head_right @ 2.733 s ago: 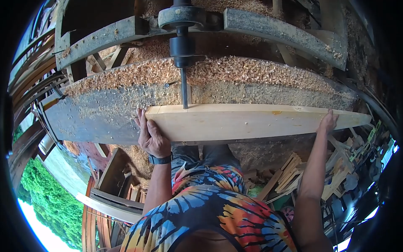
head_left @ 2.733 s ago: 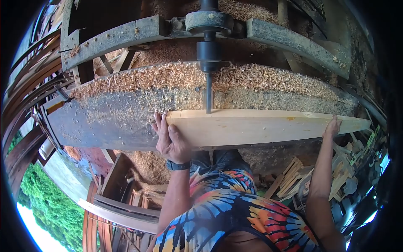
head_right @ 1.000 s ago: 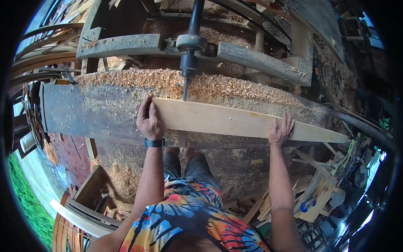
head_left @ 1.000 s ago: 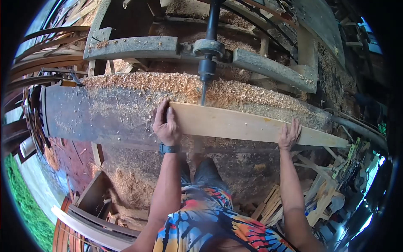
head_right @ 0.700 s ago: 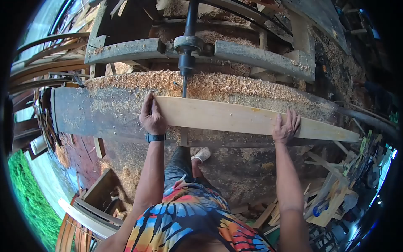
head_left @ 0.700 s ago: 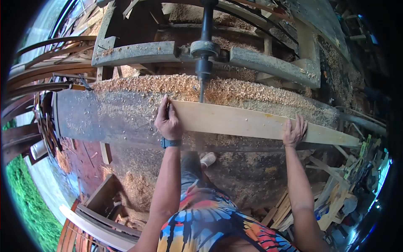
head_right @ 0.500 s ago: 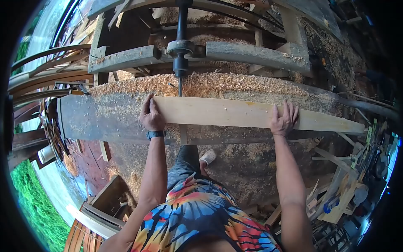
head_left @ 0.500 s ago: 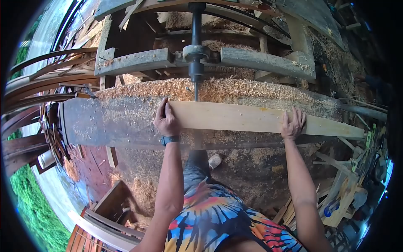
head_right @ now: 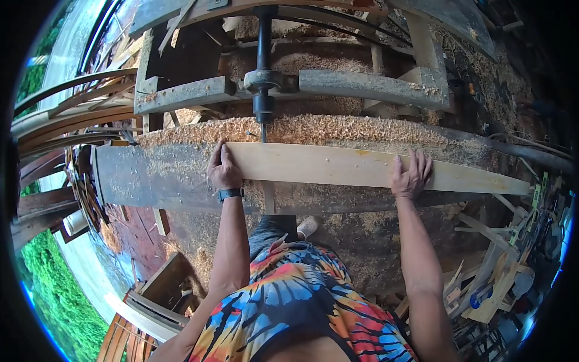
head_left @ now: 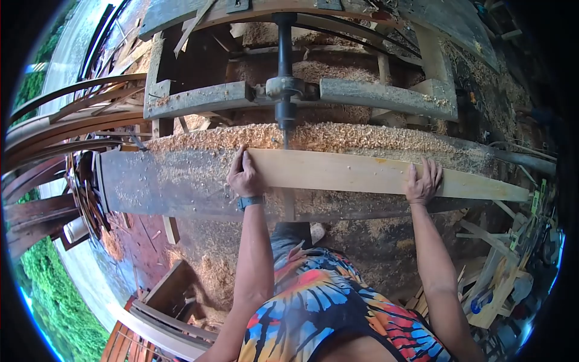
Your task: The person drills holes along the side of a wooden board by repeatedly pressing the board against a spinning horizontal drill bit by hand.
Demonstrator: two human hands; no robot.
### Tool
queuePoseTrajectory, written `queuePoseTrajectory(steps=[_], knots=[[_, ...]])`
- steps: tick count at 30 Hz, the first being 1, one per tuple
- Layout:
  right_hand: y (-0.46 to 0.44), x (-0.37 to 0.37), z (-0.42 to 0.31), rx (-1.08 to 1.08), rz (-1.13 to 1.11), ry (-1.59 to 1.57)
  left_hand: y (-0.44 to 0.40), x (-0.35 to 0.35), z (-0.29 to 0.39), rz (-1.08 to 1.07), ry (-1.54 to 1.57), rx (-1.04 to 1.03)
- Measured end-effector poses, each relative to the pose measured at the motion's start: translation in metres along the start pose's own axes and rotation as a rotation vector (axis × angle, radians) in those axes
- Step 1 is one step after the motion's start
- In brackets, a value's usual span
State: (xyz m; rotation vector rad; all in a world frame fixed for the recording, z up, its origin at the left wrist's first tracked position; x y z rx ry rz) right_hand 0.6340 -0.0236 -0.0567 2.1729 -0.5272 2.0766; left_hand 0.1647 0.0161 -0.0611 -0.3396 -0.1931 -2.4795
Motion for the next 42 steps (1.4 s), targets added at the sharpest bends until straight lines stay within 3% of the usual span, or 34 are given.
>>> queuePoseTrajectory(steps=[12,16,19,26,32,42], knots=[[-0.009,-0.004,-0.001,-0.006,0.018,-0.013,-0.011,-0.004,0.001,-0.047,0.025,0.009],[-0.008,-0.001,-0.006,-0.027,0.016,-0.016,-0.015,-0.001,-0.012,-0.174,0.174,-0.09],[-0.001,0.004,-0.001,0.012,-0.011,-0.054,-0.01,0.009,0.003,-0.252,0.065,-0.101],[0.03,0.017,0.02,0.199,-0.004,-0.192,0.062,0.047,-0.011,-0.103,-0.105,-0.099],[0.023,0.013,0.024,0.198,0.011,-0.238,0.065,0.041,0.002,-0.151,-0.076,0.009],[0.016,0.011,0.028,0.239,-0.026,-0.251,0.065,0.038,-0.013,-0.181,-0.012,-0.015]])
Point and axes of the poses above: each hand's wrist, its own y-axis away from the middle knuckle, its own x-axis out of the back of the hand, z = x × y, the point moved 1 cm from there along -y, towards the middle knuckle, and after that the axes turned 3 degrees about -z, right-handed, at the moved point
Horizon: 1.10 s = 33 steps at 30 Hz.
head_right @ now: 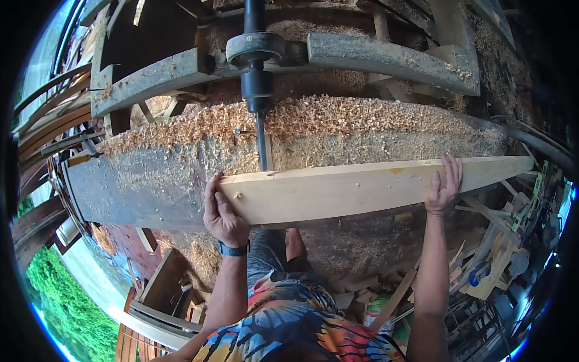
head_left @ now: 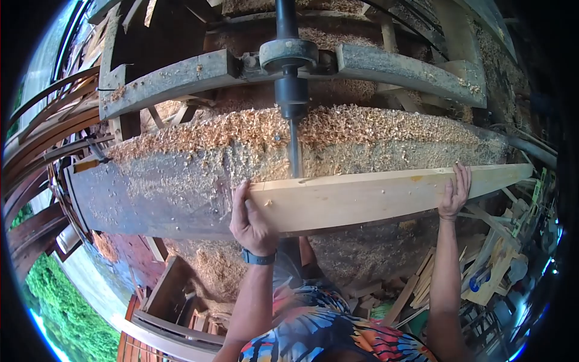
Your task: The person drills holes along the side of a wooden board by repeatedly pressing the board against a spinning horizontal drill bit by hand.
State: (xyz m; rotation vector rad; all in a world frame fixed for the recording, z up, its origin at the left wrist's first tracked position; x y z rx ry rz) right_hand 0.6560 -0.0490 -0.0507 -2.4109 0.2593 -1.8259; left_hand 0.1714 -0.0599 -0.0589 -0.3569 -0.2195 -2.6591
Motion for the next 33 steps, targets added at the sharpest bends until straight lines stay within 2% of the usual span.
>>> queuePoseTrajectory(steps=[16,19,33], knots=[[-0.008,0.0,-0.008,-0.006,-0.054,0.011,-0.004,-0.001,0.002,0.019,-0.015,0.026],[-0.01,0.0,-0.011,-0.014,-0.062,0.007,-0.007,-0.001,0.001,-0.018,-0.101,-0.015],[-0.013,0.0,-0.01,-0.028,-0.09,0.053,-0.013,-0.008,0.002,0.037,-0.05,-0.03]])
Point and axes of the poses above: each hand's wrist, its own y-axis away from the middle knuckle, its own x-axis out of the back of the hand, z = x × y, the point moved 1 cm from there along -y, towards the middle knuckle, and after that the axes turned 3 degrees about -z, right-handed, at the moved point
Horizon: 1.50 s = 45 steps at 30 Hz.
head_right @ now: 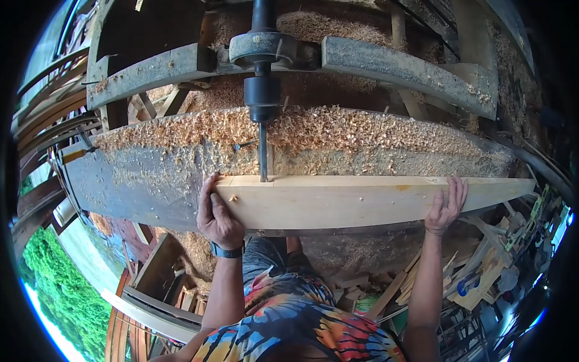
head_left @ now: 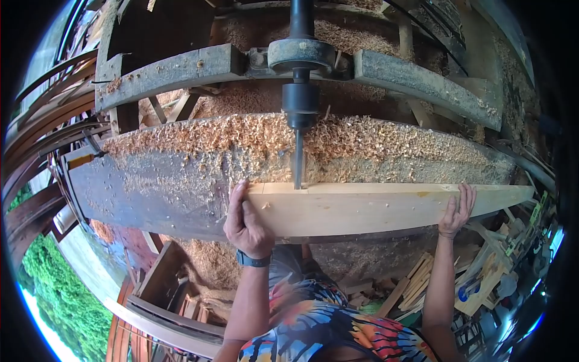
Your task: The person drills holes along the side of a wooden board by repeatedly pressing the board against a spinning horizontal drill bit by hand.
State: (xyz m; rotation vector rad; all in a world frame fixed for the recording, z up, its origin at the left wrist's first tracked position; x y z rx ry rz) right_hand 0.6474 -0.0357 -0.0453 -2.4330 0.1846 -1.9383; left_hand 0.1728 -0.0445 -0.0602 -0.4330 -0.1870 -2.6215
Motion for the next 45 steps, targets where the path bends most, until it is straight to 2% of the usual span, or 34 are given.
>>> queuePoseTrajectory(steps=[28,45], knots=[[-0.039,-0.01,0.003,0.027,0.078,0.031,-0.03,-0.021,0.004,0.125,0.109,-0.027],[-0.052,-0.012,-0.002,-0.016,0.092,0.016,-0.053,-0.03,0.007,0.068,0.107,-0.062]])
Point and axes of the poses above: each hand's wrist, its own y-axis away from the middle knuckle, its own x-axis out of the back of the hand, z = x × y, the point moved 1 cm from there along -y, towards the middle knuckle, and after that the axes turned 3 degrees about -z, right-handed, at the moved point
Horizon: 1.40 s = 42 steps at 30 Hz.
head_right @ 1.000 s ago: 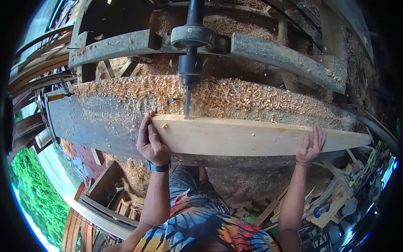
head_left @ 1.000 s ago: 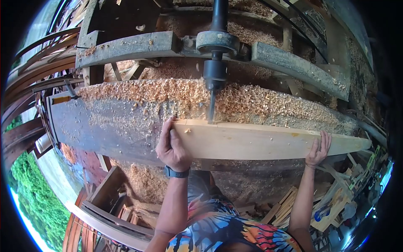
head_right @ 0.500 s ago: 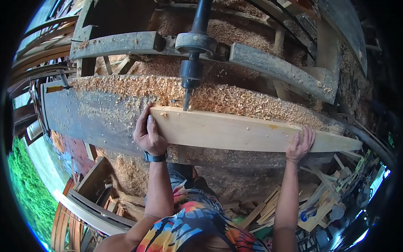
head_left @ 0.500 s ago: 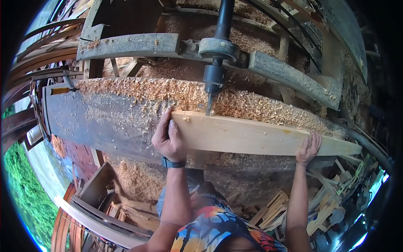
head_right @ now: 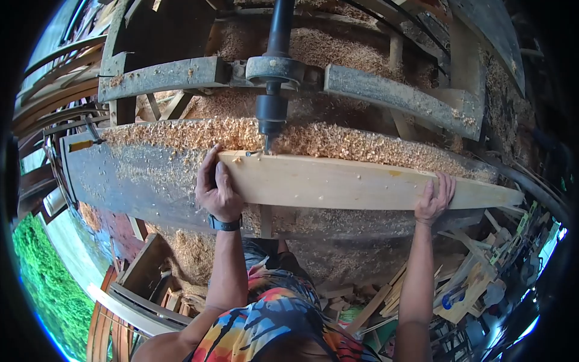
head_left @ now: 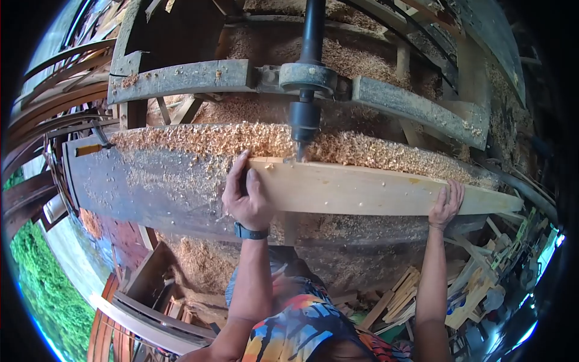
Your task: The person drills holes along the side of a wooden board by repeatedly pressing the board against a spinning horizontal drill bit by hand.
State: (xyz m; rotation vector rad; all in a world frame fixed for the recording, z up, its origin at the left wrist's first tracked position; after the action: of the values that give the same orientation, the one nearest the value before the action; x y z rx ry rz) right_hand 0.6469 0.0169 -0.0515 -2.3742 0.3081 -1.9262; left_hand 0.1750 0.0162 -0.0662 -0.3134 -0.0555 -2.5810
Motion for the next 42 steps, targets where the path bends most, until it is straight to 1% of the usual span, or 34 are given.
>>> queuePoseTrajectory(steps=[2,3,6,7,11,14,16,20,22,28,31,42], knots=[[0.0,0.0,0.001,0.002,0.016,-0.003,-0.004,0.0,0.004,-0.028,0.026,0.021],[0.001,-0.001,0.003,0.004,0.027,-0.002,-0.006,-0.002,0.002,-0.007,0.063,-0.021],[0.003,-0.002,0.008,0.006,0.042,-0.014,-0.003,0.003,0.003,-0.046,-0.005,0.034],[0.003,-0.002,0.006,0.003,0.051,-0.024,-0.003,0.002,0.003,-0.039,0.02,0.026],[0.015,0.002,0.0,0.04,0.092,-0.044,0.016,0.015,0.008,-0.045,-0.079,0.045],[0.033,0.012,0.003,0.053,0.034,-0.065,0.048,0.03,0.009,-0.031,-0.115,0.036],[0.048,0.017,0.008,0.052,0.014,-0.05,0.066,0.035,0.015,-0.038,-0.096,0.109],[0.054,0.018,0.016,0.038,-0.013,-0.037,0.081,0.041,0.006,-0.052,-0.165,0.079],[0.053,0.017,0.017,0.047,-0.023,-0.034,0.081,0.04,0.008,-0.053,-0.167,0.102],[0.046,0.014,0.016,0.051,-0.025,-0.038,0.069,0.037,0.005,-0.095,-0.26,0.071],[0.042,0.014,0.016,0.052,-0.026,-0.025,0.063,0.034,0.005,-0.094,-0.284,0.03],[0.04,0.014,0.013,0.07,-0.04,-0.024,0.06,0.03,0.006,-0.078,-0.307,0.007]])
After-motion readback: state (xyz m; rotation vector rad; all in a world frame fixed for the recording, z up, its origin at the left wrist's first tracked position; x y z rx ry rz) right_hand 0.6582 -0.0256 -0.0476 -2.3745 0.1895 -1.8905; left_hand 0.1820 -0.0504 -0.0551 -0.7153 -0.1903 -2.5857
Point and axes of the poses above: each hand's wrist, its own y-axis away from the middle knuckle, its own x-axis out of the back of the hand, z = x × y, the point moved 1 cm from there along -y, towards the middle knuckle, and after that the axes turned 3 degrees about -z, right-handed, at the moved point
